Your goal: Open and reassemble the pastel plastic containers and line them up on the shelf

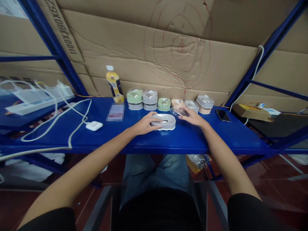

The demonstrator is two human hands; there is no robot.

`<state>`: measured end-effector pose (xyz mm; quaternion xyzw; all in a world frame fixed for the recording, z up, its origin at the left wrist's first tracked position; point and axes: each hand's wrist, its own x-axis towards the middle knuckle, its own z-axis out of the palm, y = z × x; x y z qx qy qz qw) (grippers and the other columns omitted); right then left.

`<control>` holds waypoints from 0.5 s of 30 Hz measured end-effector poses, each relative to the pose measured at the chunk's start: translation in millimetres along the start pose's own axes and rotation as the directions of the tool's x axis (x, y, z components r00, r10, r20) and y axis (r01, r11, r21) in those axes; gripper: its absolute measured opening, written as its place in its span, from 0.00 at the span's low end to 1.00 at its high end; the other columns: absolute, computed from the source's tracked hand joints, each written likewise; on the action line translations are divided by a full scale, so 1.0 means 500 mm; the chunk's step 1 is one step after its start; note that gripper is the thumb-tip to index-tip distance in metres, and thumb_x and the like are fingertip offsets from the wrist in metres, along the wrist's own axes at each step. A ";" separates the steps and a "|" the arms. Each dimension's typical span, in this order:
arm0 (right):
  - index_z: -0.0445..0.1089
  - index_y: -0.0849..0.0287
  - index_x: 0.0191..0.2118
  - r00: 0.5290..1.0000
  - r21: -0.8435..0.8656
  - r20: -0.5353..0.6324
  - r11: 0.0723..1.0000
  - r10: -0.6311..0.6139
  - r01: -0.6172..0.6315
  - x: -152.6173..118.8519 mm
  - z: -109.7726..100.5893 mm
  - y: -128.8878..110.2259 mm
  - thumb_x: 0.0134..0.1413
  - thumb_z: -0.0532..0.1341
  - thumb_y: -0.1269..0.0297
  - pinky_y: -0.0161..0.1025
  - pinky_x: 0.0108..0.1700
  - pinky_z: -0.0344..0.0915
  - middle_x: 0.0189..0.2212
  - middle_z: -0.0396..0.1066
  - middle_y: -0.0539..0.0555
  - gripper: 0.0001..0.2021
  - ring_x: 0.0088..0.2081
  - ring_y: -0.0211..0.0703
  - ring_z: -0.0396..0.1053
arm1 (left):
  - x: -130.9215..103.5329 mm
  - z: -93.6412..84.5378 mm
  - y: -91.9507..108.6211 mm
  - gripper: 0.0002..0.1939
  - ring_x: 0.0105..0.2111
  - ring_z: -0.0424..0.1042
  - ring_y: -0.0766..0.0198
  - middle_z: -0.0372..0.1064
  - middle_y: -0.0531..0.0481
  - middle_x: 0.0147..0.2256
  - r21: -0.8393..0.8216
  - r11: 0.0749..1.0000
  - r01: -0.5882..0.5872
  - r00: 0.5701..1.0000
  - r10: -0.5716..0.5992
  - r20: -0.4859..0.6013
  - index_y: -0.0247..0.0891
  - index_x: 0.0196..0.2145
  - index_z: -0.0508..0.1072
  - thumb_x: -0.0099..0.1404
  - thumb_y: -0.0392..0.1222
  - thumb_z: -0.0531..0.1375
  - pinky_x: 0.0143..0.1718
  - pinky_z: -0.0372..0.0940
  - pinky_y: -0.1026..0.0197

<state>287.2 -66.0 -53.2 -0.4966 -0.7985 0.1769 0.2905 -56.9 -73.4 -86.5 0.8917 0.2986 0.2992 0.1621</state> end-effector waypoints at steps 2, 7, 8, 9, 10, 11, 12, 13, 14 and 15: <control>0.71 0.55 0.67 0.999 0.004 -0.008 0.999 0.033 -0.033 -0.005 -0.005 0.010 0.57 0.69 0.40 0.65 0.65 0.71 0.64 0.75 0.63 0.37 0.62 0.68 0.75 | 0.000 -0.003 -0.004 0.27 0.66 0.68 0.40 0.67 0.38 0.62 0.006 1.000 0.008 1.000 -0.008 -0.014 0.44 0.53 0.85 0.72 0.66 0.62 0.71 0.63 0.37; 0.71 0.56 0.67 0.998 0.001 0.026 0.999 0.054 -0.054 -0.006 -0.006 0.011 0.55 0.72 0.41 0.64 0.67 0.69 0.64 0.75 0.63 0.39 0.62 0.66 0.75 | -0.006 -0.027 -0.053 0.33 0.64 0.70 0.41 0.69 0.37 0.61 0.048 0.993 0.109 0.984 -0.101 -0.149 0.40 0.51 0.86 0.72 0.71 0.58 0.70 0.64 0.38; 0.72 0.56 0.67 0.998 -0.006 0.043 0.999 0.049 -0.049 -0.006 -0.007 0.012 0.53 0.73 0.42 0.65 0.67 0.70 0.64 0.75 0.63 0.40 0.62 0.66 0.75 | -0.008 -0.033 -0.067 0.34 0.63 0.71 0.40 0.69 0.37 0.59 0.062 0.988 0.141 0.977 -0.129 -0.171 0.39 0.50 0.86 0.71 0.72 0.58 0.69 0.65 0.38; 0.72 0.56 0.66 0.997 -0.014 0.058 0.999 0.044 -0.043 -0.006 -0.008 0.013 0.51 0.75 0.43 0.65 0.67 0.70 0.64 0.76 0.63 0.40 0.61 0.66 0.76 | -0.009 -0.039 -0.080 0.35 0.63 0.71 0.39 0.70 0.37 0.58 0.074 0.983 0.170 0.971 -0.154 -0.182 0.39 0.49 0.86 0.71 0.73 0.57 0.69 0.65 0.37; 0.73 0.56 0.66 0.997 -0.021 0.067 0.999 0.040 -0.038 -0.005 -0.009 0.014 0.49 0.76 0.43 0.65 0.67 0.70 0.63 0.76 0.63 0.41 0.61 0.66 0.76 | -0.011 -0.044 -0.091 0.35 0.62 0.72 0.39 0.71 0.37 0.56 0.084 0.977 0.195 0.966 -0.177 -0.186 0.39 0.48 0.86 0.70 0.73 0.57 0.68 0.66 0.37; 0.73 0.56 0.66 0.997 -0.026 0.071 0.999 0.037 -0.036 -0.005 -0.010 0.016 0.47 0.77 0.44 0.65 0.67 0.70 0.64 0.76 0.64 0.42 0.61 0.67 0.76 | -0.012 -0.048 -0.100 0.35 0.61 0.72 0.39 0.71 0.38 0.55 0.092 0.972 0.215 0.963 -0.195 -0.186 0.39 0.47 0.86 0.70 0.74 0.58 0.67 0.67 0.37; 0.73 0.56 0.66 0.997 -0.031 0.071 0.999 0.038 -0.035 -0.005 -0.011 0.018 0.46 0.78 0.44 0.66 0.67 0.70 0.64 0.76 0.64 0.42 0.62 0.67 0.76 | -0.012 -0.050 -0.105 0.34 0.60 0.73 0.40 0.72 0.39 0.54 0.095 0.969 0.226 0.961 -0.206 -0.182 0.40 0.46 0.85 0.69 0.74 0.58 0.66 0.68 0.37; 0.74 0.56 0.66 0.997 -0.032 0.063 0.999 0.039 -0.037 -0.004 -0.012 0.019 0.46 0.78 0.45 0.66 0.67 0.70 0.64 0.76 0.64 0.42 0.62 0.67 0.76 | -0.012 -0.051 -0.107 0.33 0.59 0.73 0.41 0.72 0.39 0.53 0.095 0.969 0.228 0.961 -0.209 -0.180 0.41 0.47 0.85 0.69 0.73 0.59 0.65 0.68 0.37; 0.74 0.57 0.66 0.998 -0.030 0.047 0.999 0.041 -0.039 -0.004 -0.012 0.020 0.45 0.78 0.45 0.67 0.67 0.70 0.63 0.76 0.65 0.43 0.62 0.68 0.76 | -0.012 -0.051 -0.104 0.32 0.58 0.74 0.42 0.72 0.40 0.53 0.090 0.972 0.218 0.963 -0.200 -0.180 0.41 0.47 0.84 0.69 0.72 0.59 0.65 0.68 0.37; 0.74 0.57 0.66 0.999 -0.021 0.021 0.999 0.038 -0.038 -0.004 -0.012 0.019 0.45 0.78 0.44 0.67 0.67 0.70 0.63 0.76 0.65 0.43 0.62 0.68 0.76 | -0.012 -0.050 -0.098 0.31 0.59 0.74 0.42 0.72 0.40 0.54 0.082 0.977 0.196 0.966 -0.179 -0.185 0.42 0.49 0.83 0.70 0.71 0.59 0.65 0.68 0.37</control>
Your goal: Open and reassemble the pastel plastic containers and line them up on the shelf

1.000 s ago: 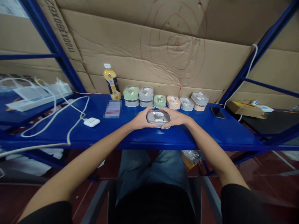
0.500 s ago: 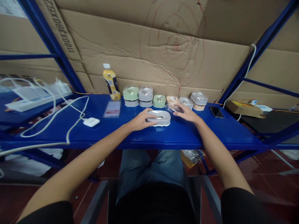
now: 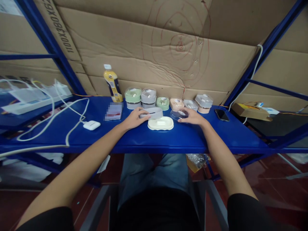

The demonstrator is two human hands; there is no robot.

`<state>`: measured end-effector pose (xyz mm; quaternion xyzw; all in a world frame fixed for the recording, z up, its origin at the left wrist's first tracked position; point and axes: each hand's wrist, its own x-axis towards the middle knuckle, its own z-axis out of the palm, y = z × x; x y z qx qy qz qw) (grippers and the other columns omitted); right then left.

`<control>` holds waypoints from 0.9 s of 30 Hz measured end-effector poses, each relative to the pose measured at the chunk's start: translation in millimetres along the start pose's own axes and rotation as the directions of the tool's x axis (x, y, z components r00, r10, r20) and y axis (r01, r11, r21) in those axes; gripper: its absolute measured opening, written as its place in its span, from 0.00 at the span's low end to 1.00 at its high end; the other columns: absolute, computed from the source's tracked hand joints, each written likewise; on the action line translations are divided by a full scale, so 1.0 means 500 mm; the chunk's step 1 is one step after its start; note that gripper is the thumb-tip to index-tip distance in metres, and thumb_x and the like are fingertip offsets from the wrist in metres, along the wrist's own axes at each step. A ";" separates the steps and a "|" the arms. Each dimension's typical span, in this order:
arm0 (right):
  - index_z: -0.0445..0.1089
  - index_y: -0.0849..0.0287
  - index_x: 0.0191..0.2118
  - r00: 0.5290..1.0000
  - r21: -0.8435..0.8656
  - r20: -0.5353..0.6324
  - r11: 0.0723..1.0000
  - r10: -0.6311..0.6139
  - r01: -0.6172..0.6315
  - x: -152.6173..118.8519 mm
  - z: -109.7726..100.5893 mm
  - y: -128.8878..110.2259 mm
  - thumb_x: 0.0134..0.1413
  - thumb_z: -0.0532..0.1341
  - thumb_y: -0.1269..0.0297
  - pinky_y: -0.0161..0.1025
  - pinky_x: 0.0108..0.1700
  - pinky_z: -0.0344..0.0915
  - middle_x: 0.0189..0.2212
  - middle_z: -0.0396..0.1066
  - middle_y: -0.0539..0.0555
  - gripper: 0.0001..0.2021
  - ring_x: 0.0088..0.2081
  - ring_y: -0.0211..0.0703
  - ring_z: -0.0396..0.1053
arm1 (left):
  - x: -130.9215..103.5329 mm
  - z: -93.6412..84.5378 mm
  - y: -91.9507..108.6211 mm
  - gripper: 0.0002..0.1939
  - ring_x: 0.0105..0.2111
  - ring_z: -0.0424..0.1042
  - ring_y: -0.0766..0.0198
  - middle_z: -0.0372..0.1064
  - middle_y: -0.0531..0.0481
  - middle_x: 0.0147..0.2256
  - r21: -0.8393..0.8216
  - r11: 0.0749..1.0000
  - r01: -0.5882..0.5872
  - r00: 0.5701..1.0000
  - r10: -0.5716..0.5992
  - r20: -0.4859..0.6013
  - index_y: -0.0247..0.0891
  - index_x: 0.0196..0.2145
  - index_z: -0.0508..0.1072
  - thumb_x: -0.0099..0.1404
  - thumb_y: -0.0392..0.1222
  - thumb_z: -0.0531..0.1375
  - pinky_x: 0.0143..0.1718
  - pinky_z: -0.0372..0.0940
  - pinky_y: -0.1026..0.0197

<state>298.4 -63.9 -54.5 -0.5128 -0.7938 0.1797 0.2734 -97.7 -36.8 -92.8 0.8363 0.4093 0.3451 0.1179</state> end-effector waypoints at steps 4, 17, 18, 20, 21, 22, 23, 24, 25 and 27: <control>0.72 0.53 0.69 0.985 0.074 -0.132 0.990 -0.106 0.117 -0.002 0.005 -0.023 0.50 0.76 0.42 0.65 0.67 0.70 0.69 0.72 0.62 0.42 0.67 0.67 0.72 | -0.007 0.014 0.050 0.32 0.63 0.72 0.42 0.72 0.37 0.60 -0.078 0.991 -0.111 0.994 0.109 -0.027 0.39 0.60 0.76 0.69 0.65 0.64 0.68 0.65 0.37; 0.74 0.51 0.67 0.916 0.001 0.059 0.918 -0.396 0.397 0.063 0.108 -0.137 0.47 0.79 0.45 0.65 0.67 0.69 0.61 0.77 0.60 0.42 0.61 0.62 0.75 | -0.007 0.059 0.092 0.61 0.66 0.71 0.33 0.70 0.30 0.65 -0.200 0.976 -0.088 0.995 0.097 0.038 0.38 0.73 0.56 0.52 0.63 0.78 0.67 0.66 0.33; 0.74 0.51 0.67 0.918 0.004 0.072 0.920 -0.390 0.391 0.065 0.107 -0.135 0.48 0.79 0.45 0.64 0.67 0.69 0.61 0.77 0.61 0.41 0.61 0.62 0.75 | -0.007 0.060 0.092 0.62 0.66 0.70 0.33 0.69 0.29 0.66 -0.198 0.976 -0.088 0.994 0.099 0.044 0.38 0.73 0.56 0.51 0.63 0.78 0.68 0.65 0.32; 0.74 0.52 0.68 0.919 0.006 0.098 0.924 -0.382 0.384 0.066 0.103 -0.134 0.49 0.78 0.45 0.64 0.67 0.69 0.61 0.77 0.61 0.41 0.61 0.62 0.75 | -0.007 0.062 0.092 0.64 0.68 0.68 0.32 0.66 0.28 0.68 -0.195 0.976 -0.095 0.993 0.108 0.055 0.37 0.74 0.55 0.50 0.62 0.79 0.69 0.63 0.31; 0.74 0.52 0.67 0.918 0.005 0.109 0.924 -0.381 0.383 0.065 0.101 -0.134 0.49 0.78 0.45 0.64 0.67 0.68 0.61 0.77 0.61 0.41 0.61 0.62 0.75 | -0.008 0.064 0.093 0.64 0.69 0.67 0.32 0.65 0.27 0.69 -0.192 0.976 -0.101 0.992 0.114 0.058 0.37 0.74 0.54 0.50 0.62 0.79 0.70 0.62 0.30; 0.75 0.51 0.67 0.916 0.002 0.120 0.923 -0.382 0.384 0.065 0.099 -0.135 0.48 0.78 0.45 0.64 0.67 0.68 0.61 0.78 0.60 0.41 0.61 0.62 0.75 | -0.008 0.065 0.094 0.65 0.70 0.66 0.31 0.64 0.27 0.70 -0.187 0.977 -0.108 0.991 0.121 0.060 0.38 0.74 0.54 0.50 0.62 0.79 0.70 0.61 0.30; 0.75 0.50 0.67 0.915 0.000 0.134 0.923 -0.381 0.385 0.065 0.098 -0.137 0.49 0.78 0.45 0.64 0.67 0.68 0.61 0.78 0.59 0.40 0.60 0.61 0.75 | -0.009 0.066 0.094 0.64 0.70 0.65 0.31 0.62 0.27 0.71 -0.179 0.977 -0.115 0.990 0.128 0.062 0.38 0.75 0.54 0.51 0.62 0.79 0.71 0.61 0.30; 0.75 0.49 0.67 0.913 -0.002 0.147 0.923 -0.380 0.384 0.065 0.098 -0.140 0.49 0.78 0.46 0.63 0.67 0.69 0.60 0.78 0.58 0.39 0.60 0.61 0.75 | -0.009 0.067 0.094 0.64 0.71 0.64 0.31 0.61 0.27 0.72 -0.170 0.978 -0.121 0.989 0.134 0.066 0.39 0.75 0.54 0.51 0.62 0.79 0.71 0.61 0.30; 0.75 0.48 0.66 0.913 -0.002 0.160 0.925 -0.375 0.381 0.065 0.099 -0.142 0.50 0.78 0.46 0.63 0.67 0.69 0.60 0.78 0.58 0.38 0.60 0.60 0.75 | -0.009 0.067 0.094 0.63 0.72 0.63 0.31 0.59 0.28 0.72 -0.160 0.979 -0.127 0.988 0.140 0.069 0.40 0.75 0.54 0.51 0.62 0.79 0.71 0.61 0.30; 0.75 0.47 0.66 0.917 -0.004 0.170 0.930 -0.362 0.368 0.063 0.102 -0.145 0.50 0.78 0.46 0.62 0.67 0.69 0.60 0.78 0.57 0.37 0.61 0.60 0.75 | -0.009 0.067 0.092 0.62 0.72 0.62 0.31 0.59 0.30 0.73 -0.145 0.980 -0.137 0.986 0.149 0.074 0.42 0.75 0.55 0.52 0.61 0.78 0.72 0.60 0.30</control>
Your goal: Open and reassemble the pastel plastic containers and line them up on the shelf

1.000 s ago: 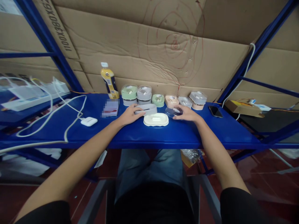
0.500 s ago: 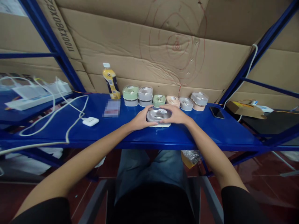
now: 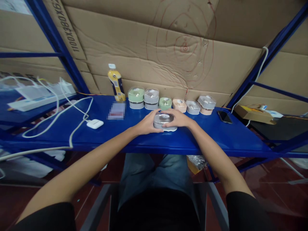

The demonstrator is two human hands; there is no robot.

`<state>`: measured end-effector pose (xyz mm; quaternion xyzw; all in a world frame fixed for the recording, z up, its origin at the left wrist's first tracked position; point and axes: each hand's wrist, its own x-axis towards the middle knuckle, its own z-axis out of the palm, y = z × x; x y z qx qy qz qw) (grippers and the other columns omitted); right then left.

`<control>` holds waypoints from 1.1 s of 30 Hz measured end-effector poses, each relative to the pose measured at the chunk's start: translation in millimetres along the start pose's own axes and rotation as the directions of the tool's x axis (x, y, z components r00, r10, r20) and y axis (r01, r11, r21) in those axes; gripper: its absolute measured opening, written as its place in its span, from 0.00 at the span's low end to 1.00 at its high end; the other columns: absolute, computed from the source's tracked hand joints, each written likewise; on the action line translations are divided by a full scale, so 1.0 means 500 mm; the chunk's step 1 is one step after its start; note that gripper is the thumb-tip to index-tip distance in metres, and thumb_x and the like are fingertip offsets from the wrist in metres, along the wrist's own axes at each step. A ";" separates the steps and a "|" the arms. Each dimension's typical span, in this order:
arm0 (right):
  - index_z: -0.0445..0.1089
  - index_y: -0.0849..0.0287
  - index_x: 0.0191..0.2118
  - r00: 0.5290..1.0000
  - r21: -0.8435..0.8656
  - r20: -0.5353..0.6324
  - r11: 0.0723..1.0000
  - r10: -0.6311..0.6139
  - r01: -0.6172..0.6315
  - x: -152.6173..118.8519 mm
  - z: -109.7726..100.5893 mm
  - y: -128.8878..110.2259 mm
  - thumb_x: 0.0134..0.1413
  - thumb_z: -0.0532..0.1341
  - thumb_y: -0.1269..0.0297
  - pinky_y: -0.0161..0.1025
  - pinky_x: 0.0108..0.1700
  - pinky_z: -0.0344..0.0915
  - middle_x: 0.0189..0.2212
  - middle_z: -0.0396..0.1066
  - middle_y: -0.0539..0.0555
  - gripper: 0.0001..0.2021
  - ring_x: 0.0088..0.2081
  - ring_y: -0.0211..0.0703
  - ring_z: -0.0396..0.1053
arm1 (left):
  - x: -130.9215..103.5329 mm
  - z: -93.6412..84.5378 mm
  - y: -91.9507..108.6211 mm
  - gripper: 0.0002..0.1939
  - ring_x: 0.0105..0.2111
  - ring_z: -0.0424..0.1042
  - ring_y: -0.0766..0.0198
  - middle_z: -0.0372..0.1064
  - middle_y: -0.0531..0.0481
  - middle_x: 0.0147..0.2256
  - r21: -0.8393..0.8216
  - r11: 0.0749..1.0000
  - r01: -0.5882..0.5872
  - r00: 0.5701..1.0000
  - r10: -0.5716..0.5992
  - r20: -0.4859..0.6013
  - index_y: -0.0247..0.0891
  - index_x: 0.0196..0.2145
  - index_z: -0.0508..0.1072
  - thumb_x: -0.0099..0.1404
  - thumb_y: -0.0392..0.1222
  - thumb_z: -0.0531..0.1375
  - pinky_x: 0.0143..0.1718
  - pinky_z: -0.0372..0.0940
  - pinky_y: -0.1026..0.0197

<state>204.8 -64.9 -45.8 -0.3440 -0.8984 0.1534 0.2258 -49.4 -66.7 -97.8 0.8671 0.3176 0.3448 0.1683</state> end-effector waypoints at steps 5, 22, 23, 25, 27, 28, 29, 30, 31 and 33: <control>0.67 0.46 0.73 0.999 0.010 -0.033 1.000 0.011 -0.011 -0.035 0.016 0.000 0.53 0.76 0.42 0.62 0.69 0.67 0.62 0.74 0.59 0.44 0.63 0.61 0.73 | -0.001 -0.004 -0.006 0.57 0.71 0.64 0.32 0.62 0.31 0.71 0.008 1.000 -0.004 0.999 0.003 0.034 0.42 0.72 0.60 0.53 0.60 0.78 0.72 0.60 0.31; 0.67 0.65 0.70 0.612 -0.238 -0.655 0.648 0.443 -0.724 -0.051 -0.169 0.127 0.54 0.73 0.39 0.70 0.65 0.63 0.62 0.66 0.78 0.46 0.63 0.81 0.66 | -0.002 -0.005 -0.003 0.42 0.57 0.78 0.44 0.74 0.34 0.57 -0.030 0.996 0.081 0.997 -0.082 -0.014 0.37 0.69 0.61 0.66 0.58 0.69 0.61 0.73 0.37; 0.68 0.67 0.68 0.594 -0.245 -0.653 0.611 0.470 -0.752 -0.039 -0.170 0.138 0.54 0.73 0.37 0.70 0.65 0.62 0.62 0.65 0.80 0.47 0.64 0.81 0.65 | -0.003 -0.005 -0.003 0.42 0.57 0.78 0.44 0.74 0.33 0.57 -0.025 0.996 0.084 0.996 -0.084 -0.010 0.36 0.68 0.61 0.66 0.58 0.68 0.61 0.73 0.37; 0.69 0.69 0.66 0.576 -0.257 -0.648 0.569 0.498 -0.781 -0.021 -0.160 0.155 0.54 0.71 0.33 0.70 0.64 0.62 0.62 0.64 0.83 0.47 0.64 0.82 0.64 | -0.004 -0.005 -0.002 0.41 0.57 0.78 0.43 0.74 0.33 0.57 -0.017 0.996 0.086 0.996 -0.087 -0.005 0.35 0.68 0.62 0.66 0.59 0.68 0.62 0.73 0.37; 0.70 0.69 0.64 0.563 -0.244 -0.665 0.570 0.490 -0.785 -0.013 -0.144 0.169 0.56 0.68 0.30 0.72 0.64 0.61 0.63 0.65 0.84 0.46 0.65 0.82 0.63 | -0.004 -0.005 -0.004 0.41 0.58 0.77 0.43 0.74 0.33 0.58 -0.009 0.996 0.084 0.997 -0.084 0.000 0.36 0.68 0.62 0.66 0.58 0.68 0.62 0.73 0.36; 0.70 0.69 0.63 0.560 -0.235 -0.680 0.583 0.473 -0.778 -0.013 -0.136 0.175 0.57 0.67 0.30 0.73 0.64 0.61 0.62 0.65 0.84 0.46 0.65 0.83 0.63 | -0.004 -0.005 -0.005 0.40 0.58 0.77 0.42 0.74 0.33 0.58 -0.007 0.997 0.080 0.997 -0.080 0.001 0.36 0.68 0.63 0.66 0.58 0.68 0.62 0.72 0.36; 0.70 0.68 0.63 0.558 -0.230 -0.696 0.597 0.451 -0.769 -0.014 -0.130 0.178 0.57 0.65 0.29 0.75 0.64 0.60 0.62 0.66 0.83 0.45 0.66 0.83 0.62 | -0.004 -0.004 -0.005 0.40 0.58 0.77 0.42 0.74 0.33 0.58 -0.005 0.997 0.076 0.997 -0.076 0.001 0.37 0.67 0.63 0.66 0.58 0.68 0.62 0.72 0.36; 0.71 0.67 0.62 0.559 -0.234 -0.712 0.607 0.425 -0.759 -0.016 -0.125 0.180 0.59 0.65 0.30 0.76 0.65 0.58 0.62 0.67 0.82 0.43 0.66 0.83 0.61 | -0.003 -0.004 -0.006 0.40 0.58 0.77 0.42 0.73 0.33 0.58 -0.004 0.997 0.073 0.997 -0.073 0.001 0.37 0.67 0.63 0.66 0.58 0.68 0.62 0.72 0.36; 0.71 0.67 0.61 0.564 -0.247 -0.724 0.614 0.398 -0.750 -0.018 -0.122 0.178 0.60 0.64 0.31 0.77 0.66 0.57 0.62 0.67 0.82 0.41 0.67 0.84 0.61 | -0.003 -0.004 -0.006 0.40 0.58 0.77 0.42 0.73 0.33 0.58 -0.003 0.997 0.072 0.997 -0.072 -0.001 0.37 0.67 0.64 0.66 0.59 0.68 0.62 0.72 0.36; 0.72 0.68 0.61 0.589 -0.296 -0.732 0.619 0.343 -0.727 -0.019 -0.115 0.166 0.65 0.61 0.36 0.79 0.67 0.54 0.63 0.67 0.81 0.36 0.68 0.84 0.58 | -0.002 -0.003 -0.005 0.40 0.58 0.77 0.42 0.73 0.33 0.58 0.003 0.997 0.075 0.997 -0.075 0.000 0.37 0.67 0.64 0.65 0.59 0.68 0.62 0.72 0.36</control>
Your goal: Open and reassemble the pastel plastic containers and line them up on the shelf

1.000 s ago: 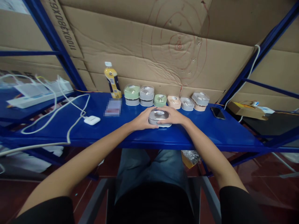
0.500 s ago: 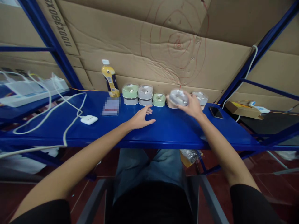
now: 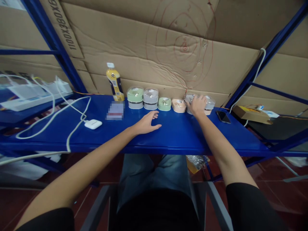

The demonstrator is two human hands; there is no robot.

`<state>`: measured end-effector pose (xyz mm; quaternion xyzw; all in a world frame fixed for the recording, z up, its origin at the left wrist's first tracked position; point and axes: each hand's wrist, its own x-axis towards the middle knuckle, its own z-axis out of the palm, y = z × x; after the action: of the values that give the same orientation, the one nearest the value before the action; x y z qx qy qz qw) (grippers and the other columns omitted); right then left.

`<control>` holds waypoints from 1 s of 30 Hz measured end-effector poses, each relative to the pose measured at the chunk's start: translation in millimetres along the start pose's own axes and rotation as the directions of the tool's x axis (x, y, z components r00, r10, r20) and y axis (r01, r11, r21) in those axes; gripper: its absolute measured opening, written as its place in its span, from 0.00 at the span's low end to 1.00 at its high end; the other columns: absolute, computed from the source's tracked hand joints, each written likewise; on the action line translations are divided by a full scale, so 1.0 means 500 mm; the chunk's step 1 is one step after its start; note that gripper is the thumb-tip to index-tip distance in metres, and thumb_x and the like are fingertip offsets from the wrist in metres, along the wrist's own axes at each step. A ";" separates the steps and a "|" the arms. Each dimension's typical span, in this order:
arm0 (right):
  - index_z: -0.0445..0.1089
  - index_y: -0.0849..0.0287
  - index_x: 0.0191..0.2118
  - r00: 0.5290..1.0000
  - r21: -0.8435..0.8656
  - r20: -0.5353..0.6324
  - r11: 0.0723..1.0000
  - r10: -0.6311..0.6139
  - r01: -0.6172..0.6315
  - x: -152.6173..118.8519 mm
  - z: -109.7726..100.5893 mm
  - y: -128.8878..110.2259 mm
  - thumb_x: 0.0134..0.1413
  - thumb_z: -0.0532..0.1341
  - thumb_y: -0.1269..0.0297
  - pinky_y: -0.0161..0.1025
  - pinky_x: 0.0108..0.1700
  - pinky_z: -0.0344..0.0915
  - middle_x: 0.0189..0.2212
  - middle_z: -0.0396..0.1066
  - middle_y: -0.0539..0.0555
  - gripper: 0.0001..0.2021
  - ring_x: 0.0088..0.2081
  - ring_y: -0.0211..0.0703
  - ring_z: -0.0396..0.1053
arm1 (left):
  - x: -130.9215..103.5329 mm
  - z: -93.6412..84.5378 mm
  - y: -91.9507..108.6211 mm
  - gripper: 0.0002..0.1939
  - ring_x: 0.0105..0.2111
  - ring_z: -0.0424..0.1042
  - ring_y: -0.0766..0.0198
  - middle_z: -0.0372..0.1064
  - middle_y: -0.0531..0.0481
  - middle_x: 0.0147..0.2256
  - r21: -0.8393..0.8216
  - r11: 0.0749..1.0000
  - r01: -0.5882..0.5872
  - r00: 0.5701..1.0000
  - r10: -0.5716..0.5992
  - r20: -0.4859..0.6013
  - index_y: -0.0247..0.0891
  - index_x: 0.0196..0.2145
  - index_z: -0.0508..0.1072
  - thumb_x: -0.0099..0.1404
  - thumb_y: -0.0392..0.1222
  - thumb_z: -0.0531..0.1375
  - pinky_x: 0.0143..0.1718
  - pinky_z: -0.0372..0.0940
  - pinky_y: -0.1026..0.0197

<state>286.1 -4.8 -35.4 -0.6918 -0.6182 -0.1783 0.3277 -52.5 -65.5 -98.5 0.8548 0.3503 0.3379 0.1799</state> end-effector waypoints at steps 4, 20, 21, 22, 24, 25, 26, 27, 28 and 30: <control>0.71 0.67 0.64 0.967 0.061 0.083 0.970 -0.241 0.236 -0.018 -0.004 -0.065 0.70 0.58 0.49 0.75 0.71 0.53 0.68 0.64 0.77 0.29 0.71 0.80 0.56 | 0.001 -0.001 0.004 0.41 0.59 0.77 0.40 0.72 0.31 0.59 0.009 1.000 0.012 1.000 -0.012 0.018 0.34 0.67 0.63 0.66 0.60 0.67 0.63 0.72 0.36; 0.71 0.58 0.60 0.834 0.344 0.262 0.854 -0.486 0.389 -0.161 -0.020 -0.181 0.64 0.64 0.37 0.68 0.68 0.66 0.61 0.72 0.69 0.32 0.65 0.73 0.69 | 0.000 -0.009 0.010 0.41 0.62 0.74 0.41 0.71 0.32 0.62 -0.005 1.000 -0.019 0.988 0.018 -0.150 0.38 0.68 0.63 0.66 0.58 0.71 0.64 0.71 0.37; 0.71 0.59 0.59 0.867 0.345 0.256 0.878 -0.427 0.331 -0.168 -0.029 -0.180 0.63 0.63 0.33 0.69 0.65 0.68 0.60 0.72 0.71 0.34 0.64 0.75 0.70 | 0.000 -0.010 0.010 0.44 0.63 0.74 0.40 0.70 0.32 0.63 -0.014 1.000 -0.020 0.988 0.018 -0.151 0.38 0.68 0.62 0.64 0.59 0.73 0.65 0.70 0.37; 0.70 0.59 0.59 0.894 0.339 0.260 0.901 -0.365 0.269 -0.171 -0.034 -0.182 0.60 0.63 0.29 0.71 0.63 0.69 0.61 0.71 0.73 0.38 0.63 0.78 0.70 | 0.000 -0.011 0.009 0.47 0.64 0.73 0.39 0.69 0.31 0.65 -0.022 1.000 -0.019 0.989 0.016 -0.144 0.39 0.69 0.62 0.61 0.61 0.75 0.66 0.69 0.36; 0.69 0.59 0.60 0.912 0.316 0.307 0.933 -0.273 0.173 -0.171 -0.033 -0.192 0.53 0.67 0.26 0.74 0.60 0.71 0.61 0.71 0.75 0.43 0.62 0.83 0.70 | 0.000 -0.011 0.003 0.55 0.66 0.70 0.36 0.66 0.29 0.67 -0.036 0.999 -0.018 0.993 0.013 -0.121 0.39 0.70 0.61 0.55 0.64 0.77 0.68 0.67 0.34; 0.69 0.58 0.61 0.902 0.302 0.349 0.942 -0.253 0.148 -0.168 -0.029 -0.199 0.51 0.69 0.27 0.75 0.59 0.71 0.61 0.71 0.75 0.44 0.62 0.84 0.71 | -0.001 -0.011 -0.002 0.58 0.67 0.68 0.35 0.64 0.28 0.68 -0.042 0.999 -0.019 0.994 0.015 -0.110 0.39 0.71 0.60 0.53 0.66 0.78 0.69 0.66 0.33; 0.69 0.58 0.62 0.883 0.290 0.394 0.946 -0.254 0.142 -0.165 -0.026 -0.205 0.50 0.70 0.28 0.74 0.59 0.72 0.60 0.72 0.75 0.45 0.61 0.84 0.71 | -0.001 -0.011 -0.007 0.61 0.69 0.67 0.33 0.62 0.28 0.70 -0.048 0.999 -0.022 0.995 0.017 -0.099 0.39 0.71 0.59 0.50 0.67 0.79 0.69 0.65 0.33; 0.69 0.59 0.63 0.857 0.289 0.433 0.944 -0.279 0.161 -0.162 -0.024 -0.211 0.50 0.71 0.31 0.73 0.59 0.72 0.59 0.73 0.74 0.44 0.61 0.82 0.72 | -0.001 -0.011 -0.011 0.64 0.70 0.65 0.32 0.61 0.27 0.70 -0.055 0.998 -0.023 0.996 0.018 -0.090 0.39 0.72 0.58 0.48 0.67 0.80 0.70 0.64 0.32; 0.68 0.60 0.64 0.822 0.310 0.460 0.928 -0.335 0.205 -0.160 -0.025 -0.215 0.51 0.72 0.34 0.72 0.59 0.72 0.59 0.74 0.74 0.43 0.60 0.80 0.73 | -0.002 -0.010 -0.016 0.66 0.70 0.64 0.31 0.60 0.27 0.71 -0.063 0.998 -0.023 0.996 0.018 -0.083 0.39 0.73 0.58 0.47 0.67 0.80 0.70 0.63 0.31; 0.68 0.59 0.66 0.721 0.436 0.456 0.838 -0.521 0.329 -0.155 -0.033 -0.216 0.50 0.75 0.41 0.67 0.62 0.72 0.61 0.74 0.70 0.43 0.61 0.75 0.73 | -0.002 -0.010 -0.020 0.69 0.71 0.63 0.29 0.59 0.26 0.72 -0.080 0.997 -0.023 0.997 0.018 -0.071 0.39 0.74 0.56 0.44 0.67 0.81 0.71 0.62 0.31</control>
<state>170.3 -71.0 -49.0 -0.4860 -0.8504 0.0643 0.1911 -61.4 -59.0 -100.6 0.8381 0.3336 0.3832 0.1984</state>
